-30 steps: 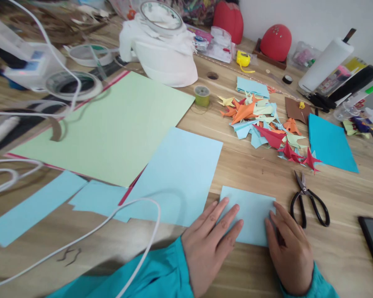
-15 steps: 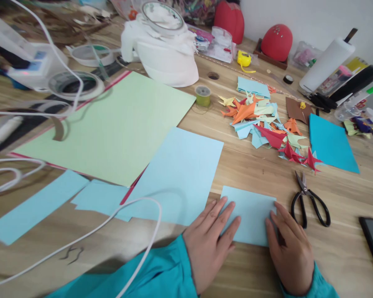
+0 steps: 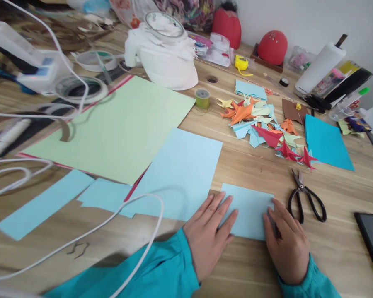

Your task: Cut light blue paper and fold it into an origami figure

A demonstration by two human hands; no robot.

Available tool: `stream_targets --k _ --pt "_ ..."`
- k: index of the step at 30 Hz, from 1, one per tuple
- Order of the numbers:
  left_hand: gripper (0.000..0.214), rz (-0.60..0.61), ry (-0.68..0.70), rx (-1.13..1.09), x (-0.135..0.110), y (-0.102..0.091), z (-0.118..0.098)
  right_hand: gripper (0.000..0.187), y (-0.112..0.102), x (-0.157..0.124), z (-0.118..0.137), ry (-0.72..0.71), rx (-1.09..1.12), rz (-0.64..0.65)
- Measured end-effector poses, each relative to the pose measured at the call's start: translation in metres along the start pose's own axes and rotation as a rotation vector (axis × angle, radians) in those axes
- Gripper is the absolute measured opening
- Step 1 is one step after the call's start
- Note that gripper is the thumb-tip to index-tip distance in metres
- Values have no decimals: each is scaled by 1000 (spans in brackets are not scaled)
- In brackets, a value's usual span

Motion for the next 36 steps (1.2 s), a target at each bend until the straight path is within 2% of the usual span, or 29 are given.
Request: stream_targets --k 18,23,36 --pt "37 -82 -10 -14 -2 -3 2 16 1 -2 -1 10 44 14" --pt "34 -145 8 1 -3 -2 2 16 1 -2 -1 0 47 12" --pt "33 -126 53 -33 1 -6 6 16 0 1 1 41 29 45"
Point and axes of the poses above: each hand's wrist, its own x-axis towards the middle knuckle, its own y-axis out of the palm, z = x × y, the point moved 7 cm from there along x, towards the middle knuckle, and after that the axes turned 13 degrees about -x, right-handed, at the moved point
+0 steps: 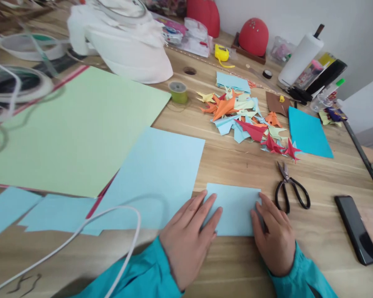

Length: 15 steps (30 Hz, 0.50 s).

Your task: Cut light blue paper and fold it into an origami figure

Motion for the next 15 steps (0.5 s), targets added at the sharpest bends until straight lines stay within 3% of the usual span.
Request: stream_targets --k 9,15 --pt "32 103 -6 5 7 -8 0 22 -3 1 3 -10 -4 31" --pt "31 96 -4 -7 10 -9 1 25 -1 -2 3 -24 -35 37"
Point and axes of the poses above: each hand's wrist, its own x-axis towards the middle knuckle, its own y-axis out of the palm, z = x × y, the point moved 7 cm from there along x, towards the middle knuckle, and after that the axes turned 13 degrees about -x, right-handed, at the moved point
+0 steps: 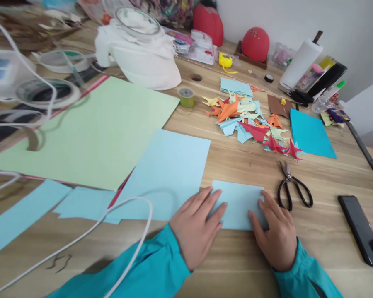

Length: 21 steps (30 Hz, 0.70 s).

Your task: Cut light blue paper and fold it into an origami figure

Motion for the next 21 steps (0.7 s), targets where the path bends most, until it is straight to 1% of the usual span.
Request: stream_targets --k 8,16,21 --pt "32 -38 5 -18 1 0 0 31 4 -2 0 -10 -41 -22" --pt "32 -45 24 4 1 1 0 33 5 -3 0 -22 -69 -33" --pt "32 -53 25 7 1 2 1 39 5 -4 0 -24 -62 -68"
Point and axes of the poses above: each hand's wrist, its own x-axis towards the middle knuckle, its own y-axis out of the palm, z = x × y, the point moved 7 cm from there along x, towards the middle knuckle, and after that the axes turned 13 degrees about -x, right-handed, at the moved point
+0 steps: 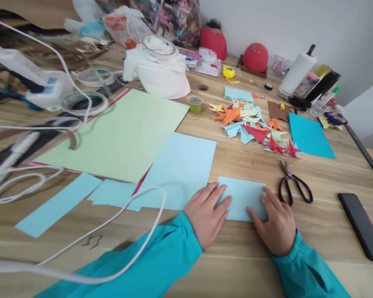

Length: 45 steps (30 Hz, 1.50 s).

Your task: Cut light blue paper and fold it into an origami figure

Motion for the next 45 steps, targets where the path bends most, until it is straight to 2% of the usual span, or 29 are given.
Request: stream_targets --k 23,38,45 --pt "33 21 10 -18 -2 2 3 40 2 -2 2 -1 -29 -42" --pt "49 56 70 -29 -6 5 6 44 6 -2 2 8 -58 9" --pt "53 156 50 35 5 1 1 44 7 0 4 13 -88 53"
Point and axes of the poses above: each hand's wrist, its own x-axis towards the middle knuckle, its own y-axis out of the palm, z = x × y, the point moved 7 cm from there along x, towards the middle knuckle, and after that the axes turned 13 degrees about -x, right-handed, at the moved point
